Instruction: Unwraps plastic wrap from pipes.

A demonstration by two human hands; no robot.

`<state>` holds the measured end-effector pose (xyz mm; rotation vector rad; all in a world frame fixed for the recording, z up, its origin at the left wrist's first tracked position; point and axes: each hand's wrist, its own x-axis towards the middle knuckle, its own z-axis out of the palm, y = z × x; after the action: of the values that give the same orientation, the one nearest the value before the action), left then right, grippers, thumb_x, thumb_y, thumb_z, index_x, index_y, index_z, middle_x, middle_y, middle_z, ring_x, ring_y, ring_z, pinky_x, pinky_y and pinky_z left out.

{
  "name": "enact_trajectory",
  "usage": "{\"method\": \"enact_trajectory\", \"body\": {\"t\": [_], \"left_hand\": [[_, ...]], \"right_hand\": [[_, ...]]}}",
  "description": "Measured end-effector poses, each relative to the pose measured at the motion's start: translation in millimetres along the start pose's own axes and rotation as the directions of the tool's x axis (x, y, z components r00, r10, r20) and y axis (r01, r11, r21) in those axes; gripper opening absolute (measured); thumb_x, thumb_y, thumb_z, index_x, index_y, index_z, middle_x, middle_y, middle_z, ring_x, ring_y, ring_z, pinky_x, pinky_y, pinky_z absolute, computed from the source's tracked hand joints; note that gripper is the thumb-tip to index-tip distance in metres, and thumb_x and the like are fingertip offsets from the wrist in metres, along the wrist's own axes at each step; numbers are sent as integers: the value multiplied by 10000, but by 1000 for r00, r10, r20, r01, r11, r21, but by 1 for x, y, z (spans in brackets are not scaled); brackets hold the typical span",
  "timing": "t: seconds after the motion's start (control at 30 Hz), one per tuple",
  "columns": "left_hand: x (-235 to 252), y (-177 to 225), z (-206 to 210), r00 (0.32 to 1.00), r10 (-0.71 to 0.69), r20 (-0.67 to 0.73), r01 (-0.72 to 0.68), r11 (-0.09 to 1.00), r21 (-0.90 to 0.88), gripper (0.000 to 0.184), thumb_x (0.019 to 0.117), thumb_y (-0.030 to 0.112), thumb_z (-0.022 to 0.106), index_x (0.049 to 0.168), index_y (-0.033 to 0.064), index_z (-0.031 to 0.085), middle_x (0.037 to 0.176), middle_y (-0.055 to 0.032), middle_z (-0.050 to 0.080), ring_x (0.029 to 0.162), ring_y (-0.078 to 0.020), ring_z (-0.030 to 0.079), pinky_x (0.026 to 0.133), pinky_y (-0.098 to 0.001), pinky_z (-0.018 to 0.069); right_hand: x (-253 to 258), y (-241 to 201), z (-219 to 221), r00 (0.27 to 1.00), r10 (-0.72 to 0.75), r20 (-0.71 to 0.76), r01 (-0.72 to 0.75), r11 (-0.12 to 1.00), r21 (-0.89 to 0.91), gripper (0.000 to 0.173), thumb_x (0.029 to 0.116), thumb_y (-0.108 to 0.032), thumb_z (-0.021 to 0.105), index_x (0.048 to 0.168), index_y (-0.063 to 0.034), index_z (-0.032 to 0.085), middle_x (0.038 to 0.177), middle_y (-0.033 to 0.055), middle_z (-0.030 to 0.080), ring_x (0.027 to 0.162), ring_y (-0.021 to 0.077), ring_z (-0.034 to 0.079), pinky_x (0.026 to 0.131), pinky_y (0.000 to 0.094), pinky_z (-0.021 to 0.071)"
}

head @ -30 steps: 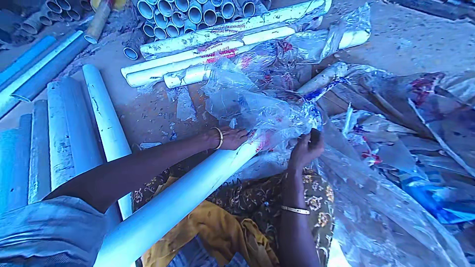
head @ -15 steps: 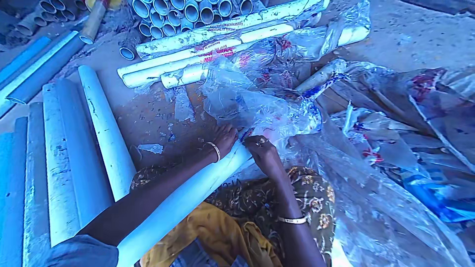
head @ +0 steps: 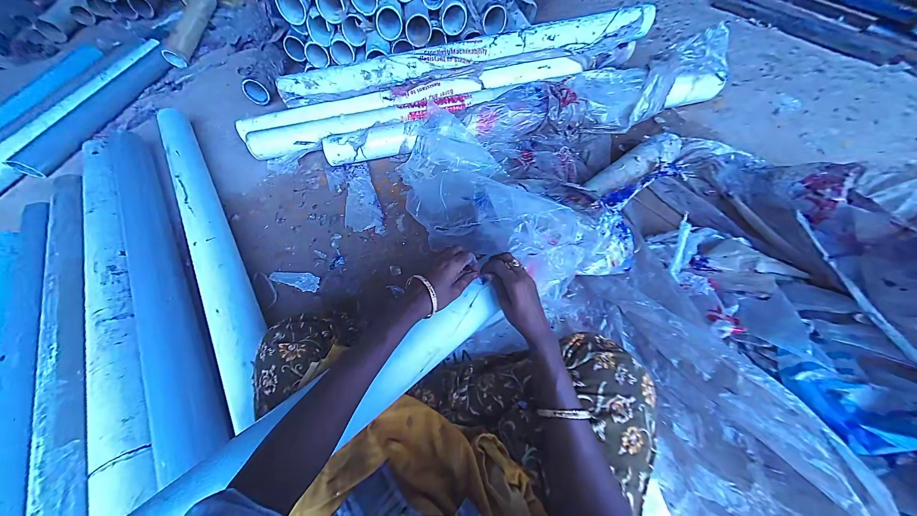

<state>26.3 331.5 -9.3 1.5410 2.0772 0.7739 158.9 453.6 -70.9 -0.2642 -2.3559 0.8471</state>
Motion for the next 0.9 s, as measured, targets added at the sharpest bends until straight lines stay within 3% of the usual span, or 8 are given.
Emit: {"method": "enact_trajectory", "body": {"t": [0.13,0.43,0.53,0.6,0.67,0.73,0.83,0.9], "left_hand": [[-1,-2,-5,998,-31,63,33,999,-32,218,1027,38,563,1135,-116,675,1092,-260,669,1009,-325,643,930,-415,503],[-3,-8,-5,997,-40,69,40,999,-6,240,1034,44,558,1170,-112,677,1135,-277,669,1069,-365,644,970,-455,497],[-5,-2,-8,996,-37,79,35,999,22,248,1033,58,569,1193,-104,668,1132,-264,671,1051,-352,649,974,-454,498],[-7,3,-8,998,-5,57,2,999,43,215,1018,45,586,1146,-98,684,1035,-241,675,944,-322,642,905,-434,507],[-8,6,-7,998,24,58,-27,998,52,193,1002,27,590,1093,-98,705,956,-226,670,840,-292,621,818,-407,506],[-9,7,-7,995,20,102,-25,998,52,218,1012,33,573,1129,-99,702,993,-233,672,856,-288,625,828,-398,508],[-7,7,-5,990,51,133,-65,993,99,268,1011,40,581,1229,-76,685,1111,-260,684,988,-335,657,933,-427,507],[-4,10,-2,986,80,143,-104,980,167,274,1009,65,606,1236,-56,701,1213,-277,669,1138,-391,644,1037,-472,478]], "right_hand": [[-7,8,-15,996,-20,90,6,988,155,145,911,13,645,969,52,772,1036,221,736,1036,371,696,940,501,536],[-16,-2,-4,994,-84,68,96,978,-187,131,939,30,596,960,72,719,994,269,686,969,453,686,844,543,561],[-16,-10,8,999,-32,22,37,946,-321,155,946,51,560,995,108,695,1014,302,679,971,490,682,820,577,553],[-12,-15,14,998,53,-19,-56,942,-331,164,952,61,541,992,124,687,997,304,665,961,497,666,812,585,535],[-8,-17,12,993,118,-25,-121,955,-272,151,957,50,547,968,124,679,978,300,652,960,493,658,812,582,528],[-8,-14,5,989,149,-22,-151,981,-119,157,965,31,558,975,128,681,980,295,656,982,488,653,844,589,517],[-11,-4,4,981,187,-54,-180,977,115,176,960,20,547,986,120,689,982,278,665,1005,443,647,912,570,500],[-13,-2,4,962,257,-93,-231,946,225,186,971,19,525,1003,128,673,943,251,659,916,353,656,861,495,522]]}}
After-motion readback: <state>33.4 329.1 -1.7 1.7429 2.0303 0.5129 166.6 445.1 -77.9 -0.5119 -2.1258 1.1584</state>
